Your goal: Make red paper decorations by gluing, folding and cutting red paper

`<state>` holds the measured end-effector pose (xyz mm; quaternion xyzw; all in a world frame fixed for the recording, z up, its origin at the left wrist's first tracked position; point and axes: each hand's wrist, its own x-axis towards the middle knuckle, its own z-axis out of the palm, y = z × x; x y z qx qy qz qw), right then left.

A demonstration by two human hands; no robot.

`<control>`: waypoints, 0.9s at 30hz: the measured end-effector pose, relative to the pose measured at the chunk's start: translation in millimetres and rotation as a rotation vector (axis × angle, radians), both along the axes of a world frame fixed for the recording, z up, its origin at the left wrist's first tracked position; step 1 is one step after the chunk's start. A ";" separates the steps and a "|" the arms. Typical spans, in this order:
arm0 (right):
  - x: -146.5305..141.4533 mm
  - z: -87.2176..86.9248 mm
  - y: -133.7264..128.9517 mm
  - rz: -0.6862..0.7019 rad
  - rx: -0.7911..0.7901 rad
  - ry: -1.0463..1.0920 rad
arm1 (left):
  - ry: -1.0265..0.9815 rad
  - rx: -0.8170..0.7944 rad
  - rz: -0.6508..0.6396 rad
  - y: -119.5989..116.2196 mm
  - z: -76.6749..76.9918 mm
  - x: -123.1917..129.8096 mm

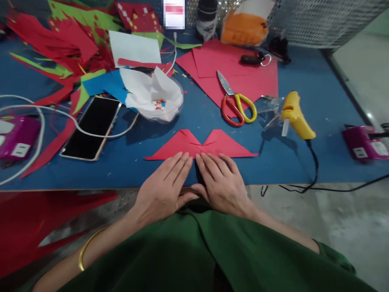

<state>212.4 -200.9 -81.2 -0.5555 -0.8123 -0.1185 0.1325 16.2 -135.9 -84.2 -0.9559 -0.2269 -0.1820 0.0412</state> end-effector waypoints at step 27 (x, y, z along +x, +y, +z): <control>33.1 14.3 20.0 0.052 0.144 0.023 | -0.028 0.035 0.117 -1.3 14.4 14.1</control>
